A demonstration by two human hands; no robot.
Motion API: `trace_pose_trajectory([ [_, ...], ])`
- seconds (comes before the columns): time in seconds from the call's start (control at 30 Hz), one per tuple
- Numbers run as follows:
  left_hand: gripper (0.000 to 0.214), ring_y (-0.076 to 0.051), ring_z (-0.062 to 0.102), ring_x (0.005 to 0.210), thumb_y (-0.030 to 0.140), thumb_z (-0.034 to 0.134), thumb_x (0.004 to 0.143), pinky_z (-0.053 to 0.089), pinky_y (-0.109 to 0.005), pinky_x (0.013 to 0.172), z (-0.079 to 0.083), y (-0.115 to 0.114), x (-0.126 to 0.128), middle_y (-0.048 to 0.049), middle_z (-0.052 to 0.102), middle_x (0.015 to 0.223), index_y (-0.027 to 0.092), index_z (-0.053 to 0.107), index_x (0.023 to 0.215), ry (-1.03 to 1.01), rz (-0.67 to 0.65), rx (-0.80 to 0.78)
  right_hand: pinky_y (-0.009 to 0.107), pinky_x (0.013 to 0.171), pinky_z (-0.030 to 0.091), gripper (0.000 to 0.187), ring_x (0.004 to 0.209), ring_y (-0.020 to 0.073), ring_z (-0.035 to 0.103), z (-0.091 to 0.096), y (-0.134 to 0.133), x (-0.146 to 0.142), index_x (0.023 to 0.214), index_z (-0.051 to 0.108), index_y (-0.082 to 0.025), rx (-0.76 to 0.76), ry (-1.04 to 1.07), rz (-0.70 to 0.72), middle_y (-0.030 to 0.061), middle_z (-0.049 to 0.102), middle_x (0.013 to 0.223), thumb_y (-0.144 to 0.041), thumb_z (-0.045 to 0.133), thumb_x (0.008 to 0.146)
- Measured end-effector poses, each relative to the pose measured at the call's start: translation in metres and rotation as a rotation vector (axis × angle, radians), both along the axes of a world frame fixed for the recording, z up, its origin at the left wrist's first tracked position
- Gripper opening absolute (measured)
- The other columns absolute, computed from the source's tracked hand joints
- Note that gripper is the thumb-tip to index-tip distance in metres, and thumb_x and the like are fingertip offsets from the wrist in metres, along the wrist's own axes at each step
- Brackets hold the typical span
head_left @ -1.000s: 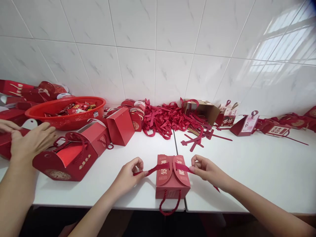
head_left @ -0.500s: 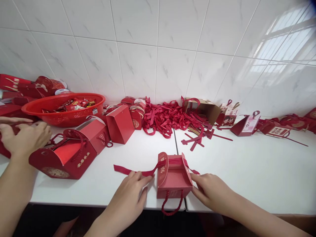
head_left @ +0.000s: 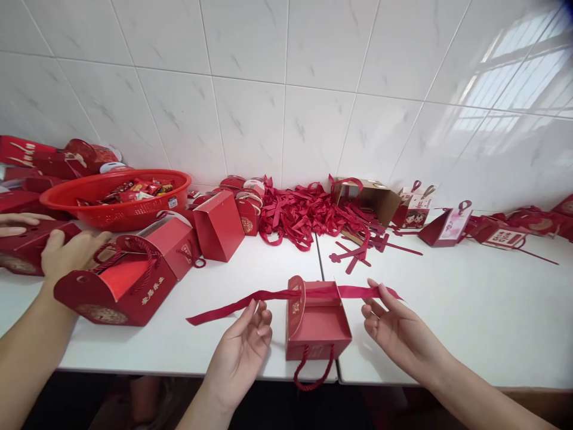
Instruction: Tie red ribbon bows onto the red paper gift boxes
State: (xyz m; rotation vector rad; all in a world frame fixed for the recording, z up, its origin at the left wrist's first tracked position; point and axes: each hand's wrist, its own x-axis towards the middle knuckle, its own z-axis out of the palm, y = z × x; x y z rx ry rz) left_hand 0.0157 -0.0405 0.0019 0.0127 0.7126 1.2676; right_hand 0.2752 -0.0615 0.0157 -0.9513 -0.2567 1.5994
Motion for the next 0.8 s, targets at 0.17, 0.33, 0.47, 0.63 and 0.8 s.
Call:
trace_pose_trajectory([
  [0.17,0.022,-0.013,0.064,0.062,0.019,0.049,0.093,0.049,-0.019,0.043,0.007,0.002,0.003,-0.0033,0.061,0.069,0.016,0.058,0.073,0.058,0.093,-0.013,0.015,0.056,0.054,0.024,0.066,0.0083,0.060,-0.001,-0.005,0.012,0.099,0.068,-0.027,-0.030,-0.008,-0.053,-0.0023,0.060,0.073,-0.029,0.075,0.076],
  [0.33,0.013,-0.012,0.065,0.063,0.016,0.060,0.087,0.046,-0.017,0.041,0.006,0.007,-0.005,0.0004,0.063,0.068,0.017,0.062,0.074,0.203,0.161,0.108,0.015,0.056,0.056,0.027,0.066,0.0085,0.061,-0.001,-0.010,0.028,0.099,0.070,-0.023,0.016,-0.124,-0.115,-0.0018,0.063,0.072,-0.029,0.077,0.074],
  [0.47,0.019,-0.010,0.062,0.059,0.025,0.081,0.068,0.045,-0.016,0.042,0.006,0.012,-0.013,0.0037,0.063,0.070,0.017,0.066,0.076,0.328,0.213,0.241,0.015,0.057,0.056,0.029,0.065,0.0095,0.060,0.001,-0.011,0.037,0.095,0.072,-0.021,0.059,-0.240,-0.126,-0.0005,0.064,0.070,-0.031,0.081,0.069],
  [0.63,0.032,-0.010,0.060,0.065,0.041,0.082,0.064,0.046,-0.017,0.047,0.025,0.017,-0.018,-0.0003,0.067,0.082,0.017,0.072,0.083,0.524,0.234,0.400,0.013,0.059,0.054,0.032,0.061,0.0081,0.056,0.019,-0.008,0.042,0.091,0.074,-0.019,0.199,-0.401,-0.171,-0.0013,0.061,0.063,-0.034,0.084,0.064],
  [0.8,0.025,-0.010,0.057,0.070,0.024,0.084,0.061,0.045,-0.017,0.051,0.060,0.032,-0.018,0.0005,0.069,0.081,0.019,0.074,0.083,0.692,0.427,0.650,0.018,0.062,0.051,0.017,0.062,0.0086,0.056,0.051,0.006,0.039,0.078,0.071,-0.025,0.512,-0.628,-0.264,-0.0028,0.064,0.070,-0.035,0.081,0.068],
])
